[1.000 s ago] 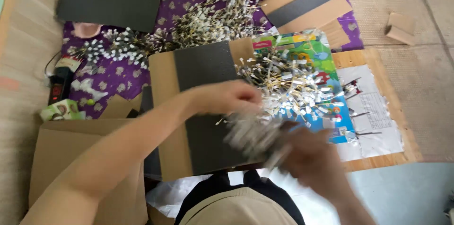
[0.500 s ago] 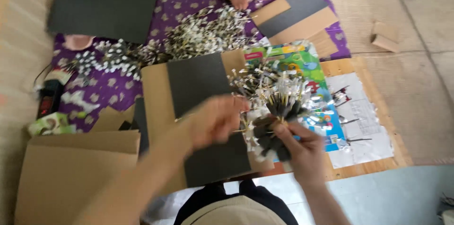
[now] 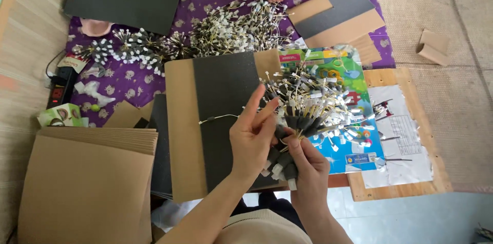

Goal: Sorting and untangling small white-tipped wires from a large pile on a workspace

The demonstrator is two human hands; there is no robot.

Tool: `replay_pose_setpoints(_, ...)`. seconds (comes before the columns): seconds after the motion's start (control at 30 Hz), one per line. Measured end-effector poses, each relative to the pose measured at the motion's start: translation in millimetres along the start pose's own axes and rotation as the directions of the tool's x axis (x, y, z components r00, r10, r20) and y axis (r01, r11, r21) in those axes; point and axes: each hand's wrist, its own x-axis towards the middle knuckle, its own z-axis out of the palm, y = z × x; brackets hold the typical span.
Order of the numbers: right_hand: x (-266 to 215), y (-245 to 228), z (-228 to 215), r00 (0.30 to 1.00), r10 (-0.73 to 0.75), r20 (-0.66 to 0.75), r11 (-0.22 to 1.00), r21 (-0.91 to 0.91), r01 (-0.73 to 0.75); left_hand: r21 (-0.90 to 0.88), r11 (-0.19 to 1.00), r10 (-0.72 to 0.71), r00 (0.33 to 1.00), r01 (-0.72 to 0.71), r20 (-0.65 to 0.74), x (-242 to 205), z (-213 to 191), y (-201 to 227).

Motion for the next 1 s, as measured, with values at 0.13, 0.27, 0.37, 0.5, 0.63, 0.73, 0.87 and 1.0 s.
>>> replay_pose_setpoints(0.13,6.3,9.2,-8.2,0.996,-0.085,-0.006,0.995,-0.053,0.085,-0.079,0.996,0.047,0.998,-0.050,-0.038,4.6,1.0,-12.0)
replay_pose_setpoints(0.27,9.2,16.6,-16.9,0.996,-0.070,-0.051,0.997,-0.016,0.069,-0.138,0.975,-0.178,0.984,0.174,-0.018,10.5,8.7,3.9)
replay_pose_setpoints(0.37,11.3,22.7,-21.9,0.991,-0.130,-0.014,0.990,-0.063,0.129,-0.037,0.990,-0.136,0.991,0.136,0.014,8.6,4.9,1.7)
replay_pose_setpoints(0.5,10.4,20.9,-19.8,0.985,-0.170,0.008,0.980,-0.108,0.170,-0.028,0.980,-0.199,0.978,0.197,-0.068,11.1,8.1,5.5)
replay_pose_setpoints(0.63,14.6,25.3,-26.4,0.986,-0.166,0.019,0.981,-0.099,0.167,-0.158,0.933,-0.340,0.936,0.323,-0.092,18.8,11.3,19.8)
replay_pose_setpoints(0.73,18.1,27.1,-32.5,0.985,-0.164,0.061,0.968,-0.183,0.173,-0.290,0.867,-0.430,0.902,0.405,-0.028,22.8,7.2,14.9)
replay_pose_setpoints(0.87,18.4,26.4,-32.5,0.993,-0.104,0.056,0.981,-0.158,0.112,-0.218,0.885,-0.416,0.909,0.411,0.025,22.0,3.4,11.7)
replay_pose_setpoints(1.0,16.3,24.1,-28.2,0.998,-0.060,0.010,0.991,-0.117,0.061,-0.185,0.889,-0.437,0.896,0.418,-0.075,17.0,6.8,12.4)
